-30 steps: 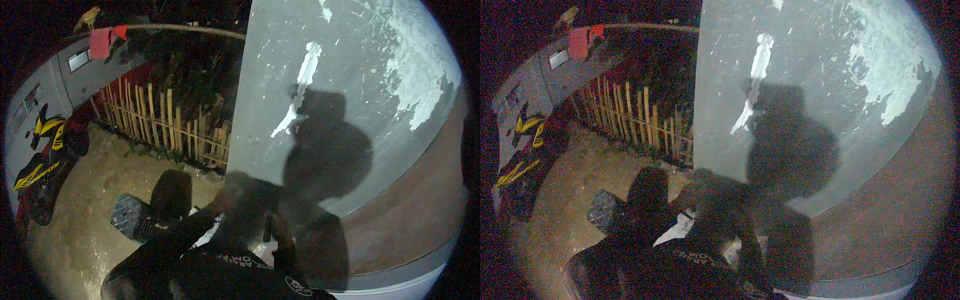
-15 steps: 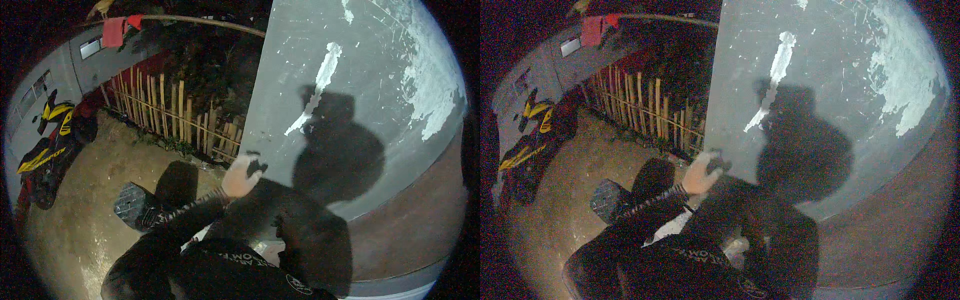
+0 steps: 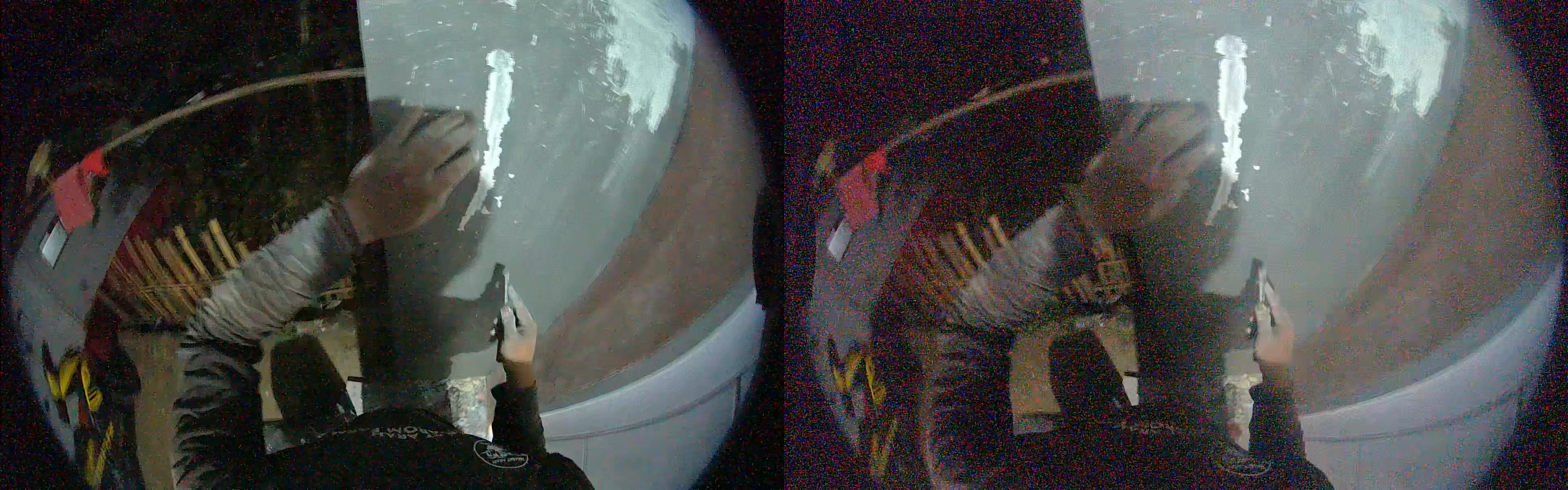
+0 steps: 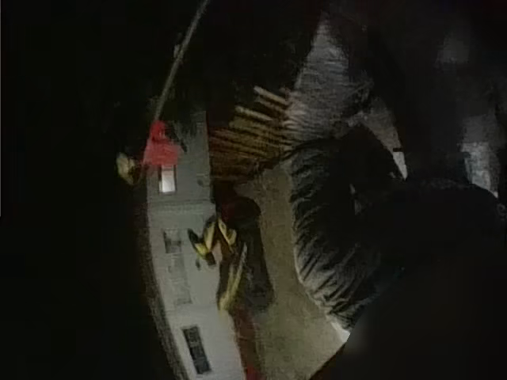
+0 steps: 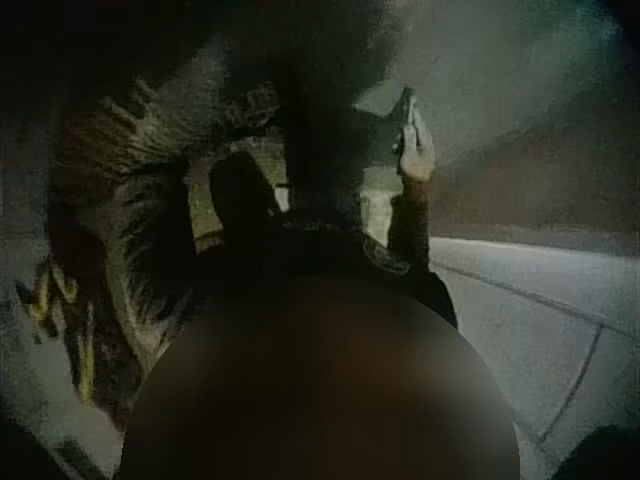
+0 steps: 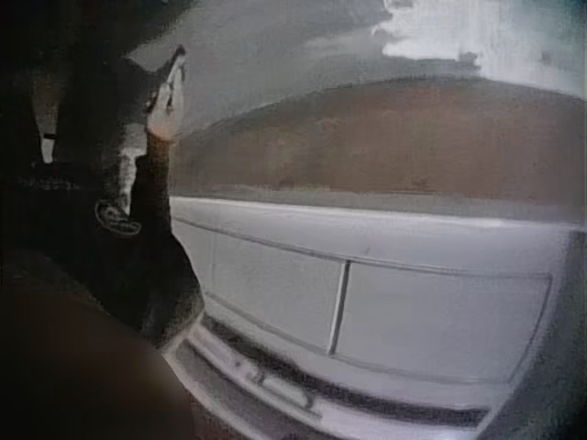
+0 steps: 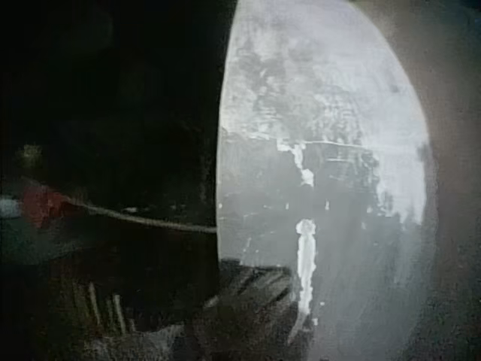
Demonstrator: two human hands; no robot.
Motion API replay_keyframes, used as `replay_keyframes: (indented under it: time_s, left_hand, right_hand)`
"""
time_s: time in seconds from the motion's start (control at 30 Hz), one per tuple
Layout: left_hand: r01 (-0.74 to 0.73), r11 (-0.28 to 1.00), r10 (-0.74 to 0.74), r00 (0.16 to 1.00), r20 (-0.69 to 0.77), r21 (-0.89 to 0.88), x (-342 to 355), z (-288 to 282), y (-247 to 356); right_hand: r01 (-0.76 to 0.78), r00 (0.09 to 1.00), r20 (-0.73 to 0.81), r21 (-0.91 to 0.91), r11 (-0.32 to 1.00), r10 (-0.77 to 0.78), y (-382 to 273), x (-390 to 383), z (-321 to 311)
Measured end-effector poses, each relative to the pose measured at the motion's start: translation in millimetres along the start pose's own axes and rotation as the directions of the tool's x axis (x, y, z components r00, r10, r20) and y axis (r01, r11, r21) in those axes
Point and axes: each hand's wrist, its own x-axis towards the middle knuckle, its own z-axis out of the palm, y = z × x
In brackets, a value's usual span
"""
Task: The person applies white plaster to a curved wall using a trowel, spreading and smoothing the material in vertical strokes. The person repeatedly scoops plaster from a container and applies it to the wall surface.
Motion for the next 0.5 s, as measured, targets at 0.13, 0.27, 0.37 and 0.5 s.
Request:
replay_keyframes:
  time_s: [0.13, 0.27, 0.37, 0.5]
  left_hand:
    - [-0.15, 0.986, 0.133, 0.973, 0.191, 0.079, 25.2, -12.2, -50.2]
    - [-0.239, 0.971, 0.238, 0.971, -0.026, -0.032, 35.1, -10.1, -68.4]
    - [-0.272, 0.962, 0.272, 0.962, 0.002, -0.015, 33.5, -7.1, -70.8]
    - [-0.298, 0.954, 0.294, 0.951, 0.099, 0.031, 35.2, -8.3, -69.3]
  right_hand:
    - [-0.036, 0.991, -0.131, -0.101, 0.994, 0.022, -44.1, -9.3, 33.3]
    - [0.174, 0.958, -0.162, -0.334, 0.927, -0.238, -81.9, 4.0, 49.4]
    - [0.305, 0.896, -0.198, -0.375, 0.875, -0.397, -99.1, 19.3, 53.8]
    - [0.3, 0.848, -0.205, -0.574, 0.762, -0.489, -112.3, 36.5, 65.2]
